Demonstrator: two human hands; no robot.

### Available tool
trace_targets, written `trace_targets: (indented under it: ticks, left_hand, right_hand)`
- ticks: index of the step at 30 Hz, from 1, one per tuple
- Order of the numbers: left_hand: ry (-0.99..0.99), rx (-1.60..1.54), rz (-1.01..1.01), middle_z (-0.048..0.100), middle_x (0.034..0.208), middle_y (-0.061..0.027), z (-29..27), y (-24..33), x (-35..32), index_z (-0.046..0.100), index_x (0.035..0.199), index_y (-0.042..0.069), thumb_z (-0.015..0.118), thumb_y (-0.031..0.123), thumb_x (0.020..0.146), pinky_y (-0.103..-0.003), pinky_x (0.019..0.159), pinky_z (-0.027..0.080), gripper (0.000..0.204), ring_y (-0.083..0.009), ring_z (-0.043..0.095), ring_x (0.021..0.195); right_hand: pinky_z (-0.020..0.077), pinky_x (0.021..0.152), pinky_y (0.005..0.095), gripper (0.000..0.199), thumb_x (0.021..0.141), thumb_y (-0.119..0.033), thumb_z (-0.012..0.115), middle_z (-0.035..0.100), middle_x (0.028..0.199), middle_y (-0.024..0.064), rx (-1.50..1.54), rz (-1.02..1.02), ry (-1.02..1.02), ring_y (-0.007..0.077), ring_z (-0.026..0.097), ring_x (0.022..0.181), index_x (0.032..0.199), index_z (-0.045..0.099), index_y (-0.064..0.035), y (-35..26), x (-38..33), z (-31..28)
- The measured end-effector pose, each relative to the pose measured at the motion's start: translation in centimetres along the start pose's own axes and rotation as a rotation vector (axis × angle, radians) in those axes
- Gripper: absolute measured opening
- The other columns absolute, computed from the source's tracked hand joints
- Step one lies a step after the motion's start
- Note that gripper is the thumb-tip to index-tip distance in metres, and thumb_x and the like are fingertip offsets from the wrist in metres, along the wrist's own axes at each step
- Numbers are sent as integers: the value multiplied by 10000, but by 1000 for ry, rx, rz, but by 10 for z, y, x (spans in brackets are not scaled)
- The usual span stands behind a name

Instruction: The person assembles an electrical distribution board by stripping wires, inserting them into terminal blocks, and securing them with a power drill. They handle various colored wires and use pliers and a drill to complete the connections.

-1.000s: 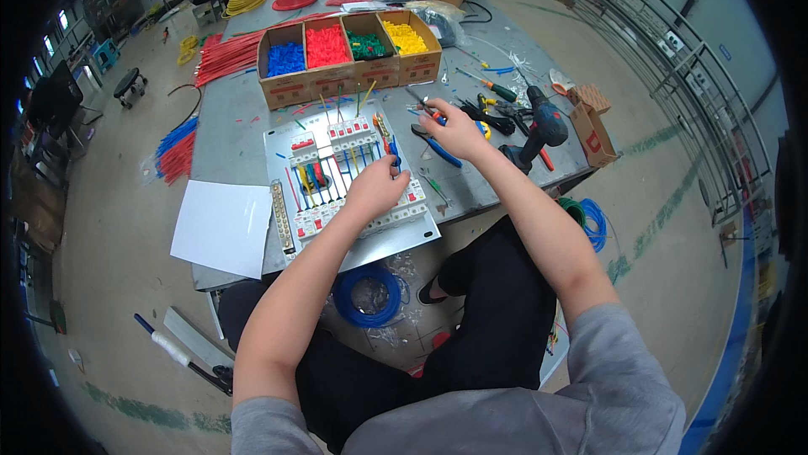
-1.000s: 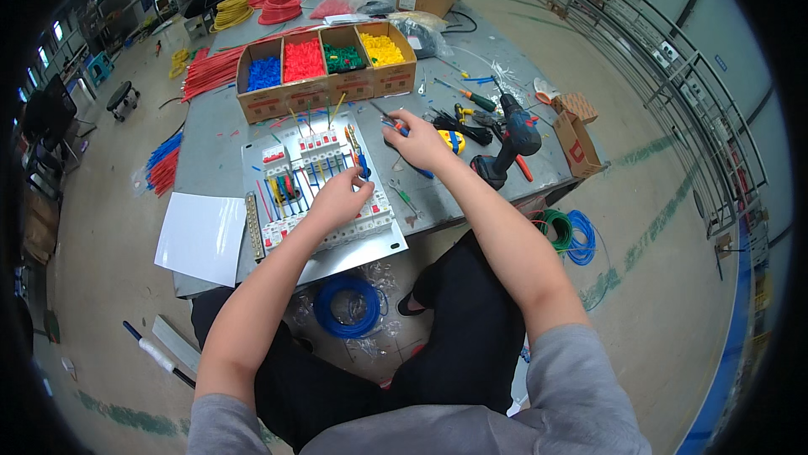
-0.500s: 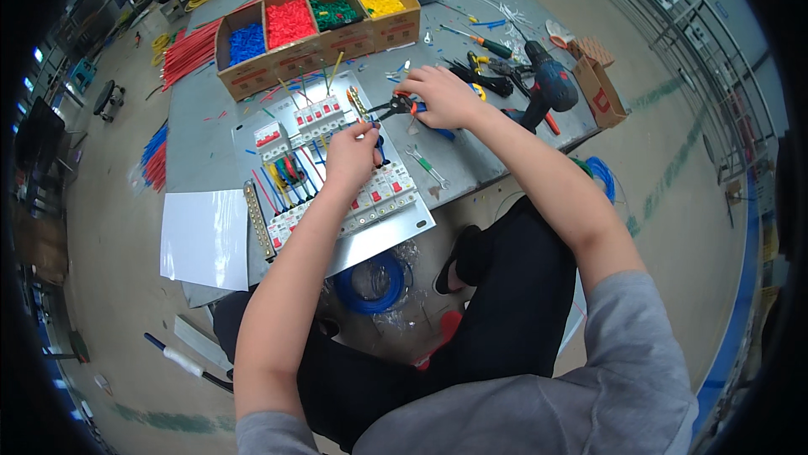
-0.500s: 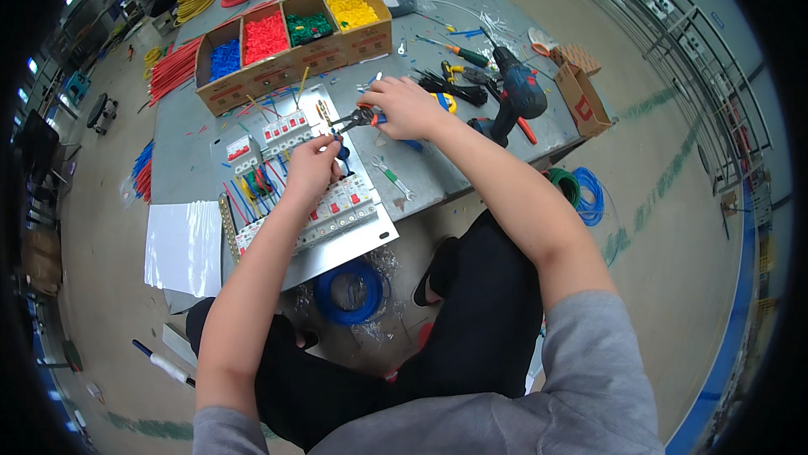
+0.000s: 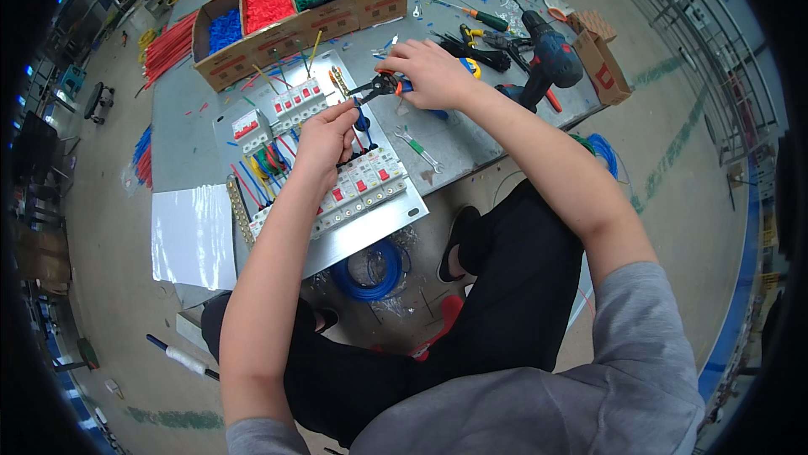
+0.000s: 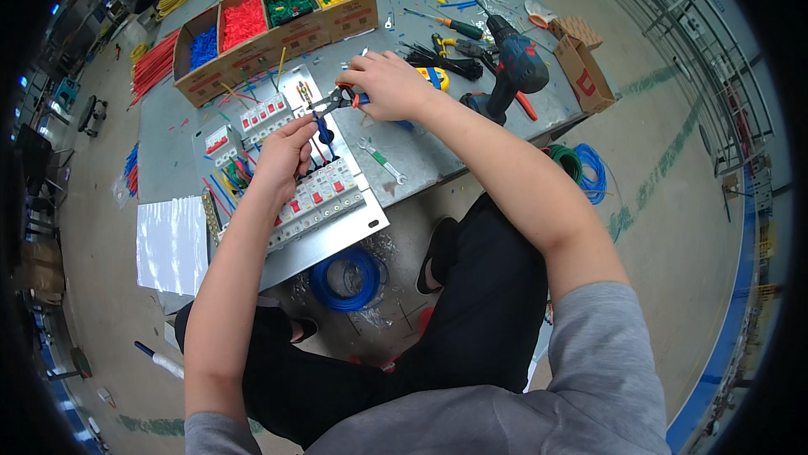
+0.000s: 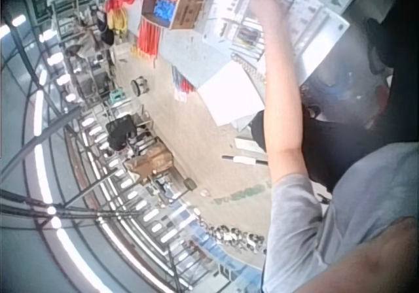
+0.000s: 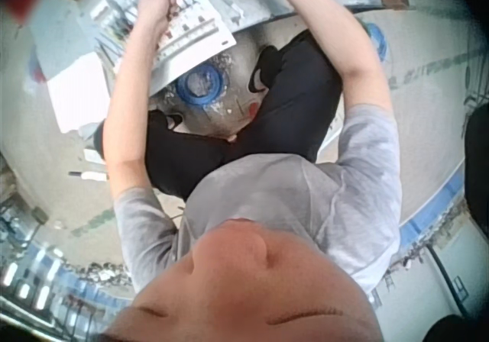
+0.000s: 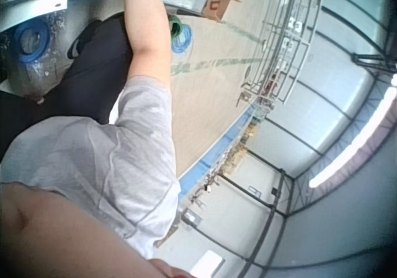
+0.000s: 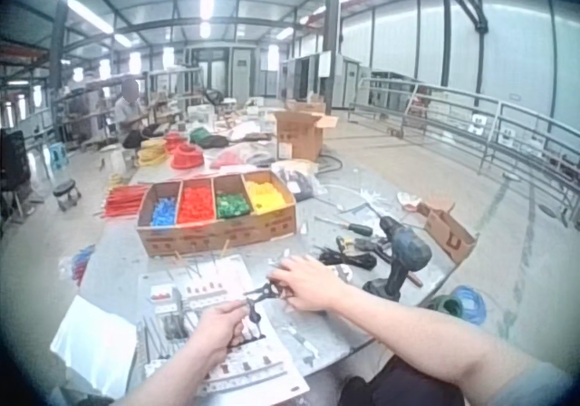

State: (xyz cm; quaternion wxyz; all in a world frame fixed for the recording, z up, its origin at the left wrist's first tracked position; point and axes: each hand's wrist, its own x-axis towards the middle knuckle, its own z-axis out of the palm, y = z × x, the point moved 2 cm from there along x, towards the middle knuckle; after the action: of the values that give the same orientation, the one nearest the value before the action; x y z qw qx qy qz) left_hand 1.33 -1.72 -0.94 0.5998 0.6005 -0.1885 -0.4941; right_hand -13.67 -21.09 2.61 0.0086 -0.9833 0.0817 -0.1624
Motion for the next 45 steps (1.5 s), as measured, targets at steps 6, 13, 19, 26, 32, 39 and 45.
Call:
trace_targets:
  ticks: [6,13,19,26,32,39,45]
  left_hand:
    - [-2,-5,-14,541,708,65,-2,-2,2,654,1460,-4,682,83,1066,-232,478,329,405,-38,430,542]
    - [-29,1,-14,530,685,47,-3,-3,4,612,1510,-26,660,65,1054,-253,455,356,468,-62,432,516]
    - [-51,-13,-19,520,674,42,-5,-3,3,584,1534,-35,650,81,1061,-257,471,361,491,-68,426,519]
    - [-72,-42,-31,491,667,51,-6,-1,2,558,1548,-50,650,78,1061,-258,488,365,512,-70,422,530]
    - [-108,-75,-57,466,640,50,-9,-2,4,541,1559,-47,674,73,1045,-269,491,373,545,-79,417,516]
    - [-109,-57,-59,423,640,68,-6,0,-1,493,1597,-40,673,86,1048,-253,517,352,591,-73,399,533]
    - [-114,-51,-61,421,641,66,-5,2,-3,513,1576,-36,667,102,1057,-255,521,355,558,-79,412,533]
  right_hand:
    - [473,1060,440,424,895,-247,804,670,1228,53,50,14,-39,268,628,1264,1308,725,-201,-5,1,6]
    - [469,1093,450,435,910,-268,793,668,1245,68,72,10,-61,280,615,1298,1332,718,-196,-6,3,9]
    - [471,1090,451,447,913,-268,782,669,1248,64,72,8,-76,279,622,1292,1349,710,-200,-8,5,10]
    - [471,1089,437,507,873,-192,798,660,1246,66,87,-5,-82,285,616,1276,1371,703,-183,-7,6,9]
    - [473,1092,442,527,858,-185,807,660,1238,70,111,1,-85,292,620,1276,1374,700,-177,-9,6,8]
    - [480,1090,451,538,846,-184,810,666,1219,75,121,0,-91,302,629,1268,1373,702,-177,-8,6,11]
    - [488,1076,454,512,852,-180,798,666,1207,78,128,-19,-90,306,637,1252,1356,709,-174,-5,6,12]
